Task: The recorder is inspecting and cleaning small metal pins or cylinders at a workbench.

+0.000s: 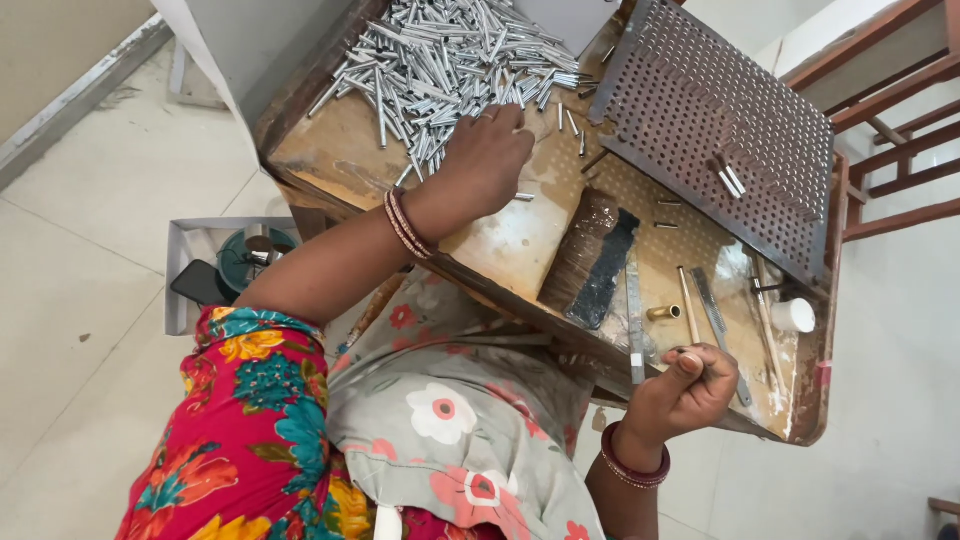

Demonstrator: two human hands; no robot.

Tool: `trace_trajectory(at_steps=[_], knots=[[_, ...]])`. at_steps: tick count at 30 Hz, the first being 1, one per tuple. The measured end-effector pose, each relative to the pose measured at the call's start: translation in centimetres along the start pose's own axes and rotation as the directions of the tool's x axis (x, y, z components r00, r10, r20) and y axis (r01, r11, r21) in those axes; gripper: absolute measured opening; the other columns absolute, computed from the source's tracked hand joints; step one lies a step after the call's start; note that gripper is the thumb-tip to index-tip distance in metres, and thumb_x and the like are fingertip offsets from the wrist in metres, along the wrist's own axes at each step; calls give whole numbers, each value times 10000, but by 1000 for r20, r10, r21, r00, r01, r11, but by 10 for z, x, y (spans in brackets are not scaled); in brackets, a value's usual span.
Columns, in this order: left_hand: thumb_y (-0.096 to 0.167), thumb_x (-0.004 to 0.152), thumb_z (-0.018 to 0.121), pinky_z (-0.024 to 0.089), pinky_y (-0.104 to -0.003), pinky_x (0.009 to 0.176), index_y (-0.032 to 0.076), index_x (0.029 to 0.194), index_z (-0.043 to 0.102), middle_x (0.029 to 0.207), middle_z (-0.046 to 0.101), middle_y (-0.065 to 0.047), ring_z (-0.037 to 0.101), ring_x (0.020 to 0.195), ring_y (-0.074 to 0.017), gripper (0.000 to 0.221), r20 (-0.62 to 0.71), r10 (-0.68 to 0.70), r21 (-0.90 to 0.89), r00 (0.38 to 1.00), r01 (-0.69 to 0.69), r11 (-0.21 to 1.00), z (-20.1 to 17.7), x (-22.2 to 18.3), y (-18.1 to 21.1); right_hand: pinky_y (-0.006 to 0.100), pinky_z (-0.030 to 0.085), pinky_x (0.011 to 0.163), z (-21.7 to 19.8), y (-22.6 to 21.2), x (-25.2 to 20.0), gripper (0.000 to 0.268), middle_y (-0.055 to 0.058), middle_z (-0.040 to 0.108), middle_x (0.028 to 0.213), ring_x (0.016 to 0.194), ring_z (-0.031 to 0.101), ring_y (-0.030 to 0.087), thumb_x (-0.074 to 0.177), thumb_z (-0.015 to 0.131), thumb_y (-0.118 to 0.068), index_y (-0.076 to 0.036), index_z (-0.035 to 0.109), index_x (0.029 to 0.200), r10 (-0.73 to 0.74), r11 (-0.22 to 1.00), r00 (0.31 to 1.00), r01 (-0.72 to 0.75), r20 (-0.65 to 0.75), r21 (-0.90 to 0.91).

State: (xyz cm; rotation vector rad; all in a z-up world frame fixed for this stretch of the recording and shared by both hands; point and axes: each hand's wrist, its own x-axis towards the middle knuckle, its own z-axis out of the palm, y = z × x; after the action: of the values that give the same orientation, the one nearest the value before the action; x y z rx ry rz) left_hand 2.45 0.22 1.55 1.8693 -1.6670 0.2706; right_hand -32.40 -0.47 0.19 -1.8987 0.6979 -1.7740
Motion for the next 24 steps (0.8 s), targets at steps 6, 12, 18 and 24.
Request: trace_trajectory(at_steps=[6,12,18,24], knots=[[56,782,697,446,-526,846,43,893,714,1115,585,-156,562,1093,-352,113,119,-21,-22,993,24,999,-13,6,13,196,462,694,1,-3,-3,384,48,549,971,745,548,86,1106,647,-391,-33,518,1055,19,999,1000,-20,20,37],[164,753,803,457,-497,841,29,875,718,1138,577,-173,556,1119,-345,201,216,85,49,973,-97,994,6,11,20,199,466,699,-3,0,-3,384,55,557,993,755,554,91,1104,657,-381,-24,523,1063,43,998,999,-44,12,39],[343,1041,685,531,-271,757,59,1087,617,950,616,-4,584,874,-107,296,371,195,-920,908,332,206,6,-6,41,204,473,700,-6,0,3,384,52,567,963,751,564,92,1105,656,-380,-24,525,1048,62,997,998,-61,-3,48],[328,1016,641,524,-210,766,115,1276,664,959,622,49,598,887,-14,337,412,251,-808,876,478,-343,-25,-41,88,210,463,727,-4,-12,0,364,47,568,963,764,557,95,1114,658,-355,-22,525,1053,71,995,997,-72,5,66]])
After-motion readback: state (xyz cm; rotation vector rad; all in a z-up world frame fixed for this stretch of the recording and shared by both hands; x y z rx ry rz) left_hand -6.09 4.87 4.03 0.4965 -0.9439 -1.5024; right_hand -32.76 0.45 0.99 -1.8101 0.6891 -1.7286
